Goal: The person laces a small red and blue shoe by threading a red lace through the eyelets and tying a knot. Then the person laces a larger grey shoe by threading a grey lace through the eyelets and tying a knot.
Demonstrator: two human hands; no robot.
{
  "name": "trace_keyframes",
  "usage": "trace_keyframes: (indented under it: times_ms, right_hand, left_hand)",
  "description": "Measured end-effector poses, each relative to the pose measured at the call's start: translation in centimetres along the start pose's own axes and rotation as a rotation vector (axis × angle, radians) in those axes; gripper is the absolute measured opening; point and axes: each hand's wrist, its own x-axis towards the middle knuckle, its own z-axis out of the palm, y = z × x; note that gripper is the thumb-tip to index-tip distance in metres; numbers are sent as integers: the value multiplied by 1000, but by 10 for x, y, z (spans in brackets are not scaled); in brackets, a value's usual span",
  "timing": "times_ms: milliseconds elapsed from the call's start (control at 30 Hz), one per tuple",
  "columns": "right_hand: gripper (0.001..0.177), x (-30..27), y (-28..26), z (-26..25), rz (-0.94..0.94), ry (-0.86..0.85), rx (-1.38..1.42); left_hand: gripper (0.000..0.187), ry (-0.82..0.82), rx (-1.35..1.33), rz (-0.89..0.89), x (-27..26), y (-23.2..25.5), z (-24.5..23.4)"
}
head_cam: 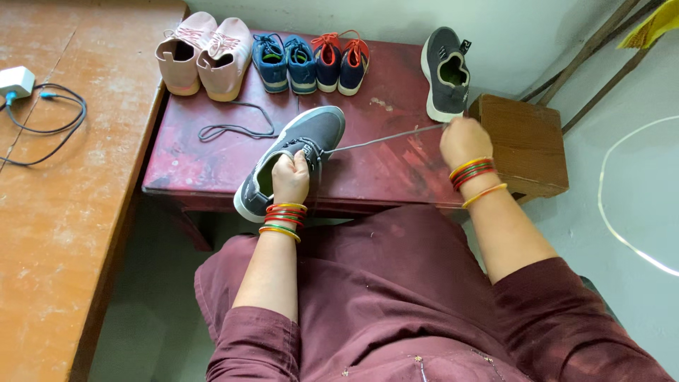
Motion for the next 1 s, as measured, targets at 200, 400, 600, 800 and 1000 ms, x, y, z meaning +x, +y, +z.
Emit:
trace_keyframes:
  times_ms: [200, 400, 600, 800, 1000]
  right_hand:
    - [22, 22, -38, -59, 98, -26, 935]
    - [22, 11, -110, -96, -90, -133, 1490]
    - [29, -20, -166, -49, -151, -532, 1598]
    - [16, -44, -187, 10, -87, -630, 1300]
    - [12, -48, -190, 22, -140, -561, 1088]
  left_hand:
    - [38, -112, -472, -444, -3, 5, -11]
    - [17, -84, -1213, -797, -11, 25, -16]
    - [28, -91, -1260, -737, -10, 28, -16]
    - [26, -58, -1211, -683, -12, 36, -13]
    - [17, -70, -1123, -725, -8, 44, -18]
